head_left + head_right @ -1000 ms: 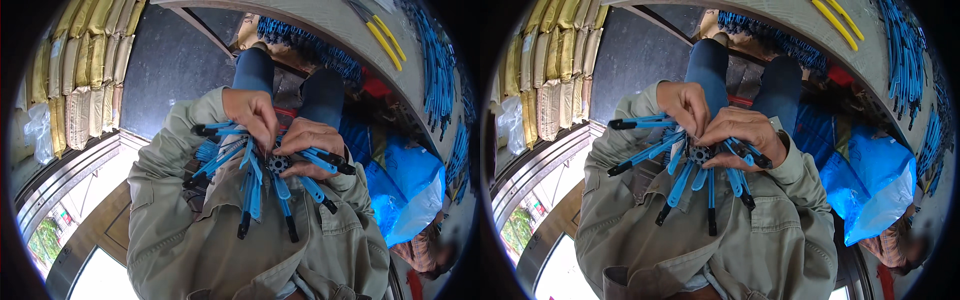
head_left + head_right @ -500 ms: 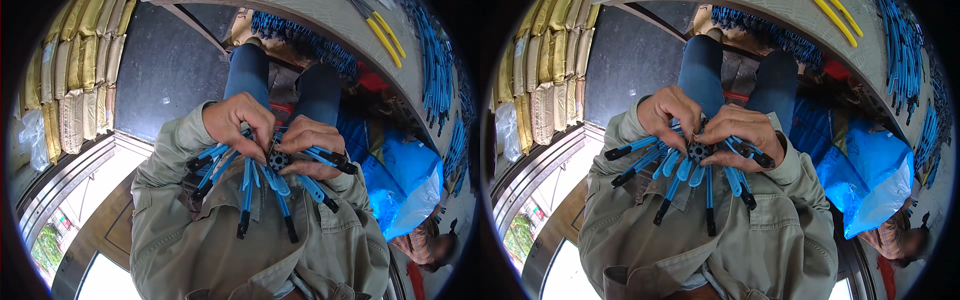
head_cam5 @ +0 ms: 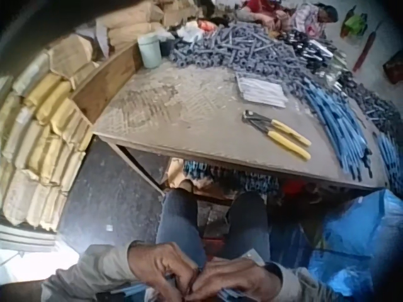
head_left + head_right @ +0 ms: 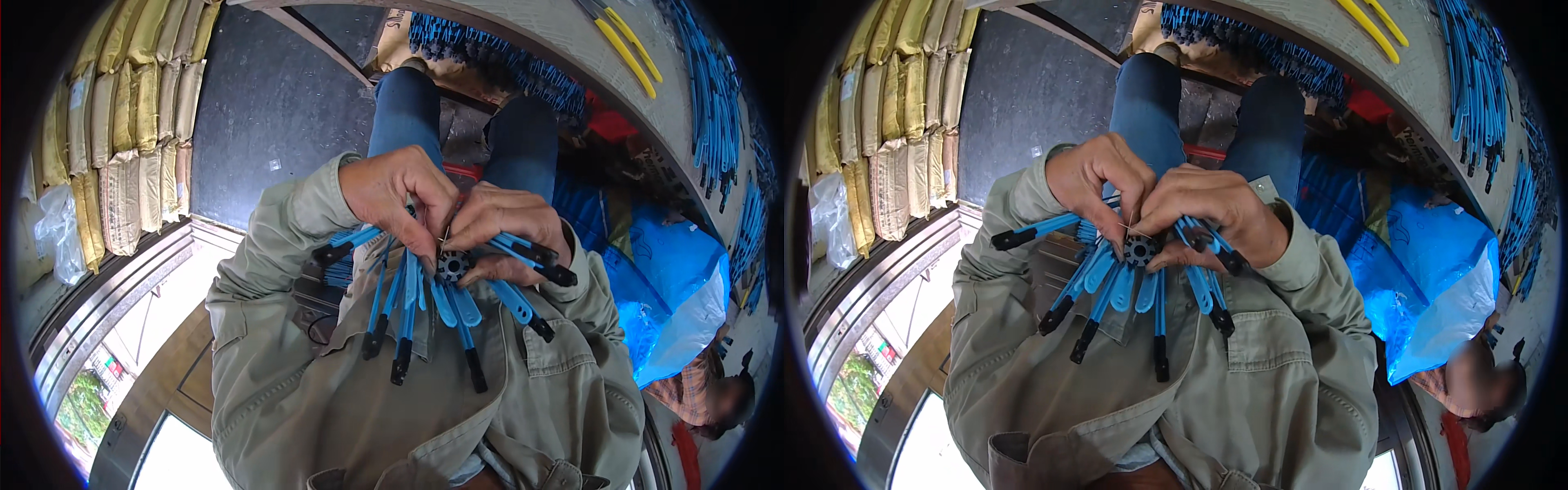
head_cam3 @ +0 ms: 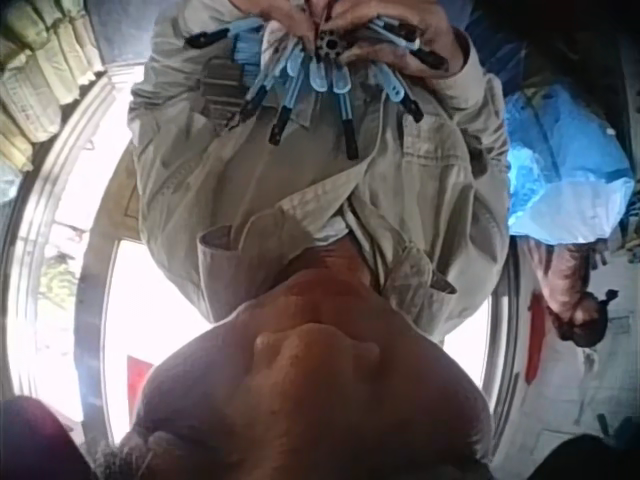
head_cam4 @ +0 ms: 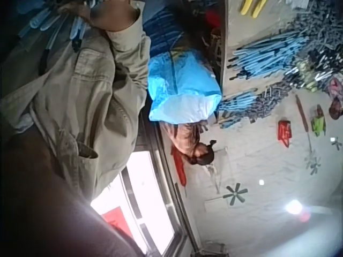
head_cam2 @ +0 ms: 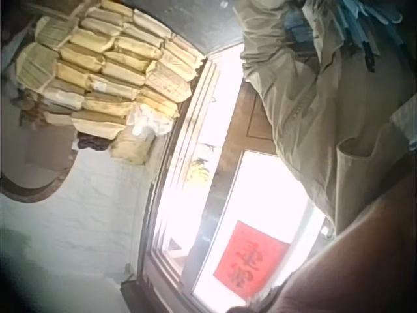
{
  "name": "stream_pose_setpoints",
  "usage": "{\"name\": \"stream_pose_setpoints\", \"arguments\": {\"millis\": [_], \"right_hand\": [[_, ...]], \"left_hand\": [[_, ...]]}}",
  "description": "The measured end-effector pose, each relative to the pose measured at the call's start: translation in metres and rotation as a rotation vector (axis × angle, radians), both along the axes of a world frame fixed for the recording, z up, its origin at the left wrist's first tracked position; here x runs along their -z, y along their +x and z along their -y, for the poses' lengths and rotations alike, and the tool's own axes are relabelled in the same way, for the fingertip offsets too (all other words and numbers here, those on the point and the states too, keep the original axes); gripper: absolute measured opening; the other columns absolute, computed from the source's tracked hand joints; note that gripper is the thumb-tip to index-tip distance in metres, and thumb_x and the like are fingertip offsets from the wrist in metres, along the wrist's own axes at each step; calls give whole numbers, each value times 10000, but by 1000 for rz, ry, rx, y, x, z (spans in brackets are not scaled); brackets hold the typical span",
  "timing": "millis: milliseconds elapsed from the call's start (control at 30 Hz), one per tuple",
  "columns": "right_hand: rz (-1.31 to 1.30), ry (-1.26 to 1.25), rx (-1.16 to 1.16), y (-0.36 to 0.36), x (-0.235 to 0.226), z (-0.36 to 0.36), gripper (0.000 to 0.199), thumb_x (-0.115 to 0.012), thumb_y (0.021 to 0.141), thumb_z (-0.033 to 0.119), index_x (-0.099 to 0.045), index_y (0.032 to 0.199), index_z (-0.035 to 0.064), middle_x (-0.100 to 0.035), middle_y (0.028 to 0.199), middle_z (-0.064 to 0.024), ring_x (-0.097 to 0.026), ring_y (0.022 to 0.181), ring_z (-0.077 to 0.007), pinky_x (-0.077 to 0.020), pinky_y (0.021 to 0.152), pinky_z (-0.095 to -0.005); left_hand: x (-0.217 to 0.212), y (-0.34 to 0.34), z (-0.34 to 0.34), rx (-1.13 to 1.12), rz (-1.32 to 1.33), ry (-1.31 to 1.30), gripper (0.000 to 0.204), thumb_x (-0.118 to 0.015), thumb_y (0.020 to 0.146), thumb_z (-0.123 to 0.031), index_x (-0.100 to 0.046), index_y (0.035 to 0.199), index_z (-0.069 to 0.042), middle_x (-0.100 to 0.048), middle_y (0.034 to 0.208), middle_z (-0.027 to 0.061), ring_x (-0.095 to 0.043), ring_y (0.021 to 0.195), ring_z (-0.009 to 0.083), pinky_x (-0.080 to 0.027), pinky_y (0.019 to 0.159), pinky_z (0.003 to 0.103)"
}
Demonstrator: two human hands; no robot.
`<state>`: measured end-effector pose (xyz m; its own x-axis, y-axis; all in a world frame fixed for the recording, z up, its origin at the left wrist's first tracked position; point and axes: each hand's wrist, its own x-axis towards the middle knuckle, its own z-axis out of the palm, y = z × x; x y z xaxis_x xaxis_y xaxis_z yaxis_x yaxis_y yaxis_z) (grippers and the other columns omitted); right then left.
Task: The person assembles a wire harness by bundling blue wires into a central hub, using pliers to secure or trim them.
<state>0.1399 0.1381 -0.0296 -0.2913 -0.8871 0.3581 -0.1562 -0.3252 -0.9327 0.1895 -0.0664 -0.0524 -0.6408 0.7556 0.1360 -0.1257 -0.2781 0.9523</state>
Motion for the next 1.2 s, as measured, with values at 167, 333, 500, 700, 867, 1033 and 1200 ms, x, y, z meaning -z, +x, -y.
{"name": "stream_pose_setpoints", "arguments": {"millis": [167, 333, 500, 700, 867, 1033, 1200], "right_hand": [[262, 186, 44, -2, -10, -1, 382, -794, 637, 64, -600, 959, -1, -632, 842, -80, -589, 688, -137, -444, 611, -261], [116, 98, 40, -9, -7, 4, 390, -780, 649, 26, -575, 978, -9, -610, 817, -62, -542, 642, -82, -434, 582, -224], [437, 180, 293, 8, -7, 21, 330, -770, 652, 21, -568, 911, 1, -579, 788, -38, -511, 631, -63, -429, 579, -209], [234, 150, 457, 21, -5, 50, 293, -757, 668, 12, -560, 884, 17, -555, 776, -7, -490, 642, -32, -422, 572, -178], [215, 152, 499, 26, -6, 41, 314, -763, 670, 20, -558, 908, 5, -544, 776, 1, -489, 652, -24, -431, 583, -173], [380, 118, 637, 25, 2, 25, 319, -757, 678, 11, -558, 926, -15, -542, 780, -4, -499, 666, -33, -441, 592, -176], [402, 85, 638, 24, 7, 14, 326, -759, 679, -1, -549, 928, -22, -547, 783, -7, -504, 669, -36, -443, 595, -182]], "left_hand": [[-2, -15, -5, 7, 231, -56, 148, -761, 632, 4, -649, 728, 11, -625, 712, 50, -575, 661, 90, -440, 550, 235], [10, -25, 5, -13, 173, -256, 79, -684, 699, 40, -643, 762, 17, -630, 746, 63, -575, 691, 88, -450, 557, 240], [7, 39, 31, -1489, -192, -225, 139, -496, 846, -71, -584, 861, 35, -598, 844, 146, -590, 733, 187, -477, 644, 288], [-29, 95, -53, -1563, -140, -223, 405, -619, 746, -37, -498, 1124, 46, -522, 1136, 193, -530, 1032, 300, -438, 867, 363], [-17, 80, -51, -1403, -332, -580, 518, -614, 741, -3, -443, 1228, 41, -518, 1151, 193, -520, 1046, 337, -394, 915, 395], [-8, 69, -68, -1479, -407, -517, 515, -587, 752, 18, -439, 1245, 42, -508, 1167, 207, -529, 1030, 330, -409, 890, 383], [-15, 58, -66, -1256, -243, -460, 424, -546, 781, 56, -474, 1200, 55, -543, 1132, 191, -569, 966, 308, -438, 844, 338]]}}
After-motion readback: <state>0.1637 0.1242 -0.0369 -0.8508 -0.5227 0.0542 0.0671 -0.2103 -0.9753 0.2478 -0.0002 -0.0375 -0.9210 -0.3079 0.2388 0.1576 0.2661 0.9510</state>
